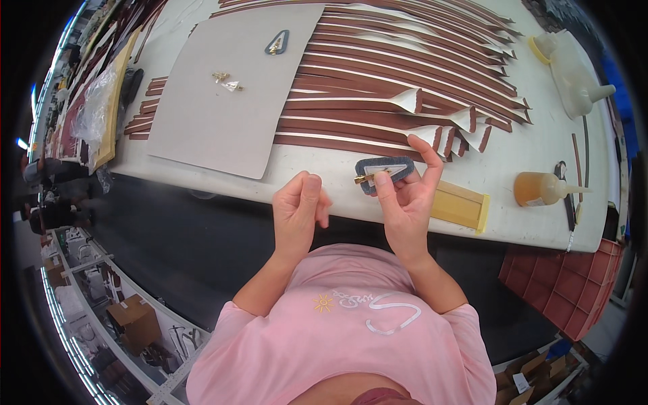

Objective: Applying glue to triangular metal frames and attaching small leather components to assemble hardware for bags.

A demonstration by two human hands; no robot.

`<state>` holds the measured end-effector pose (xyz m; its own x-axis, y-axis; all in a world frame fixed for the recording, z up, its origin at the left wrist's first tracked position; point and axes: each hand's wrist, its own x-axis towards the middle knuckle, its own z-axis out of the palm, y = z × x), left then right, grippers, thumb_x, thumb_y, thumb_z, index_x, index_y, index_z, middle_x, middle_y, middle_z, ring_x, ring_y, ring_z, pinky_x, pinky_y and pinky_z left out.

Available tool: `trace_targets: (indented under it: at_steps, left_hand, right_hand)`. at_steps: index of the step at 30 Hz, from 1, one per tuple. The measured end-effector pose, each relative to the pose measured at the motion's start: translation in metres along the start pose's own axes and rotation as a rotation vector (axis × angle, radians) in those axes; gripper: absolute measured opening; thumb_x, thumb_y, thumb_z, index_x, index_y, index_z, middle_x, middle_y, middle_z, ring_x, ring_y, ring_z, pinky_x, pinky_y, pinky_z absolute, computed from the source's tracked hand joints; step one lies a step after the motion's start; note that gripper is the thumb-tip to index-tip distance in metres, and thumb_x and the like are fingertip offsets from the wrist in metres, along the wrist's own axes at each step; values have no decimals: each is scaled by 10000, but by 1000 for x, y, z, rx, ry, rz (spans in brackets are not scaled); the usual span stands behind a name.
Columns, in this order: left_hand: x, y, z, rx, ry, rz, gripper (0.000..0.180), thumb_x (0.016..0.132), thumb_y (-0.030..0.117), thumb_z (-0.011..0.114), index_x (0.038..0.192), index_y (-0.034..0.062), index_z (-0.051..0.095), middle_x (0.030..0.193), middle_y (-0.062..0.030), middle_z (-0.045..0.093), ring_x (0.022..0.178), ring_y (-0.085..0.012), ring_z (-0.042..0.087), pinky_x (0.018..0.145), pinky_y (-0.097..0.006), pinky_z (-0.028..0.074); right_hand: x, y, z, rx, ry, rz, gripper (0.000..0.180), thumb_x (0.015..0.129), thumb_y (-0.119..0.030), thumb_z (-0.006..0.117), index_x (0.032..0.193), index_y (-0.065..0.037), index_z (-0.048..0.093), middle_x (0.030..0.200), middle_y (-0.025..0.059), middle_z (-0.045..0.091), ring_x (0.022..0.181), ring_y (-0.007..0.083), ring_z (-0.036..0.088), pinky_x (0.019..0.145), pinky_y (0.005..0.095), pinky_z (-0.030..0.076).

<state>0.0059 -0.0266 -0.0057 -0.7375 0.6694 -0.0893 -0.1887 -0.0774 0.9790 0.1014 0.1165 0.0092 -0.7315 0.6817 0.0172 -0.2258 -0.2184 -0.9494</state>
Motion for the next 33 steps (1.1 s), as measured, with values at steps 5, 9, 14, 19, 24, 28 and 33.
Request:
trace_targets:
  at_steps: [5, 9, 14, 19, 24, 28, 33]
  left_hand:
    - [3, 12, 23, 133, -56, -32, 300, 1065, 281, 370, 1035, 29, 530, 818, 0, 548, 614, -29, 483, 513, -170, 340]
    - [1, 10, 21, 168, -124, -20, 233, 1061, 257, 383, 1031, 44, 474, 856, -15, 558, 609, -38, 455, 530, -191, 360]
    - [0, 4, 22, 48, -118, -52, 194, 1052, 237, 418, 1010, 49, 437, 836, -22, 548, 599, -44, 431, 528, -197, 363]
    - [-6, 0, 15, -4, -62, -43, 160, 1058, 230, 399, 999, 83, 422, 790, 4, 495, 551, -20, 389, 472, -169, 302]
    - [-29, -2, -4, 28, 40, -154, 150, 1057, 219, 396, 1009, 77, 409, 786, -23, 531, 483, -25, 408, 425, -166, 293]
    - [-50, -10, -9, 22, 139, -182, 190, 1056, 231, 406, 1007, 48, 420, 756, -51, 568, 469, -24, 427, 421, -169, 312]
    - [-57, -30, -12, -94, 200, -208, 179, 1058, 238, 403, 1029, 62, 417, 769, -69, 592, 465, -19, 430, 414, -158, 309]
  right_hand:
    - [-2, 5, 8, 8, -6, -14, 588, 933, 14, 564, 1405, -46, 218, 1080, 119, 576, 942, 127, 591, 806, 270, 494]
    - [-3, 4, 9, 19, -41, 6, 603, 941, 0, 565, 1429, -81, 219, 1076, 135, 592, 952, 134, 603, 798, 262, 515]
    - [-5, 3, 12, 18, -39, 44, 577, 938, 16, 552, 1406, -44, 219, 1096, 113, 569, 932, 112, 579, 799, 265, 480]
    - [-13, 11, 0, -212, -52, -92, 612, 917, 29, 568, 1414, -34, 218, 1065, 126, 585, 983, 136, 563, 868, 277, 453]
    - [-33, 18, -12, -610, -83, -577, 626, 826, 94, 589, 1369, 6, 290, 1086, 175, 648, 1070, 242, 554, 954, 384, 384]
    - [-44, 25, -2, -794, -383, -584, 595, 805, 59, 590, 1340, -29, 344, 1176, 86, 689, 1296, 283, 480, 1096, 491, 230]
    - [-50, 43, 9, -855, -455, -543, 550, 814, 84, 553, 1309, -49, 354, 1244, 59, 661, 1348, 293, 444, 1129, 544, 146]
